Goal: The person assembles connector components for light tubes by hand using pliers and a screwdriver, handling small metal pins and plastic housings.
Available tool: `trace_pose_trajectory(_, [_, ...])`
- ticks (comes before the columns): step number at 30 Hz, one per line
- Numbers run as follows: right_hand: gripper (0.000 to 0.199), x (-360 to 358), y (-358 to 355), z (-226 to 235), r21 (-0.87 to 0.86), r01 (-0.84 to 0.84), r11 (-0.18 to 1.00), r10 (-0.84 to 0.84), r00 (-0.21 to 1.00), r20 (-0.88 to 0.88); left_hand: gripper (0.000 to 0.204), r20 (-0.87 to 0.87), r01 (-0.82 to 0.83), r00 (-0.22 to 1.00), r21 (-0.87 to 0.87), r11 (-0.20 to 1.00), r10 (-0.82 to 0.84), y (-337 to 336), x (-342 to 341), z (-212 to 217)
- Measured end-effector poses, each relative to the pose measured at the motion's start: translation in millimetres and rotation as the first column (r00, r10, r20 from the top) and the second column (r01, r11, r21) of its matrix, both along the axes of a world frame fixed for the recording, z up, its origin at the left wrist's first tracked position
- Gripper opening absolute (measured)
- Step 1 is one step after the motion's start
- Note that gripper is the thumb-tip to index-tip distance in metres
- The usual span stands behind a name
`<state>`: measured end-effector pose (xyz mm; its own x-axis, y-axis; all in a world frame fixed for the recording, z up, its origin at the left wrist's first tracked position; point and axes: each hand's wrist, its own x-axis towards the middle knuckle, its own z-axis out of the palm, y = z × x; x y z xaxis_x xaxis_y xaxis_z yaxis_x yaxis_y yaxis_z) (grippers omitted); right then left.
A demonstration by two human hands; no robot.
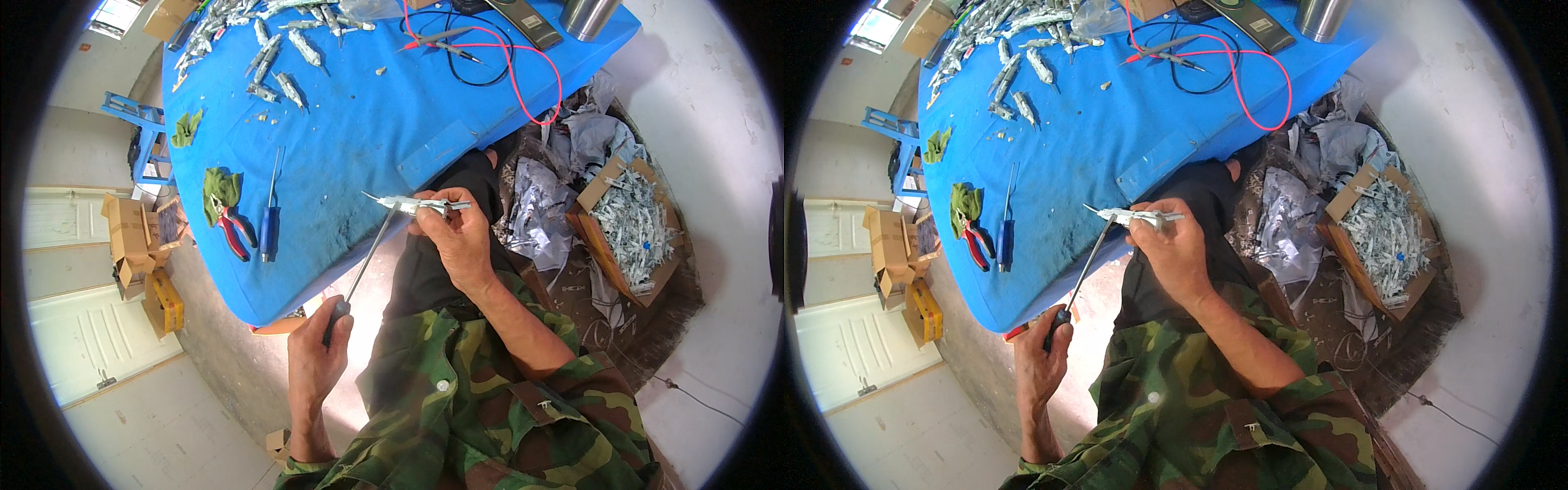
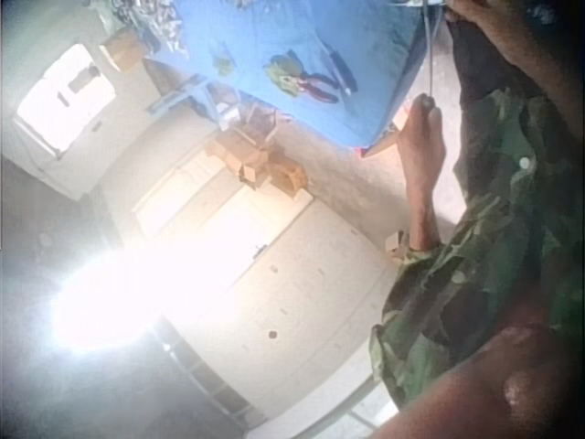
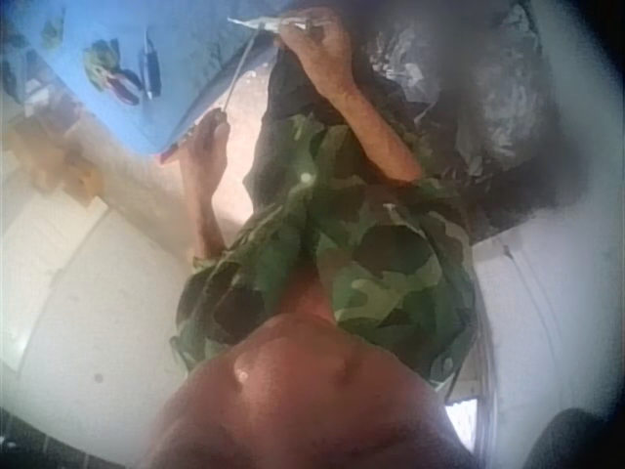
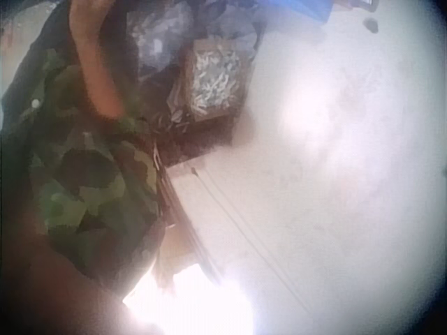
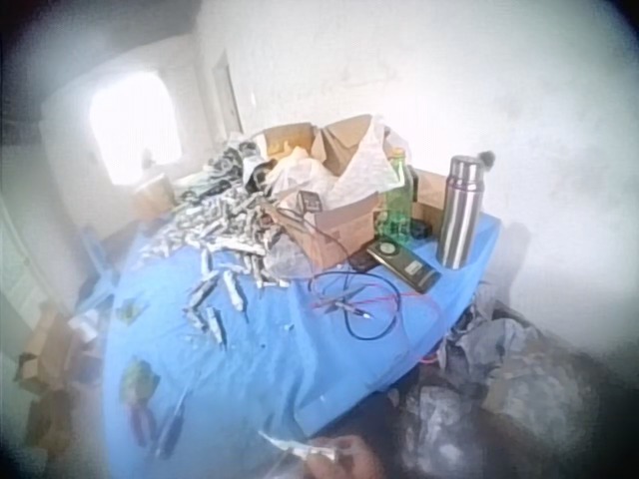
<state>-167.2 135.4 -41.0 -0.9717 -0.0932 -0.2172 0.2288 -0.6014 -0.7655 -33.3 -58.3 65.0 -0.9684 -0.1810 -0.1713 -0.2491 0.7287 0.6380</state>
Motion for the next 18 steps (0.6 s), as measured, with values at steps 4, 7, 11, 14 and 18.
trace_pose_trajectory(4, [0.018, 0, 0, 2, 0.034, -0.006, 0.999, 0.006, 1.0, -0.011, 0.026, 0.061, -0.005, 0.998, -0.019, 1.0, 0.006, 5, 0, 5])
trace_pose_trajectory(7, [0.016, 0, -1, 0, 0.057, 0.006, 0.998, -0.004, 0.999, -0.038, 0.025, 0.07, 0.014, 0.997, -0.026, 1.0, -0.012, 11, -3, 10])
trace_pose_trajectory(11, [0.016, 0, -2, 0, 0.077, 0.018, 0.997, -0.014, 0.999, -0.045, 0.026, 0.167, -0.065, 0.985, 0.089, 0.994, 0.049, 12, 2, 2])
trace_pose_trajectory(14, [0.018, -1, 1, -1, 0.09, -0.008, 0.996, 0.014, 0.998, -0.066, 0.029, 0.304, -0.186, 0.949, 0.323, 0.928, 0.084, 3, 4, 0])
trace_pose_trajectory(18, [0.021, -2, 2, -5, 0.041, -0.019, 0.999, 0.023, 0.996, -0.09, 0.052, 0.379, -0.256, 0.925, 0.595, 0.762, 0.015, -10, 1, -6])
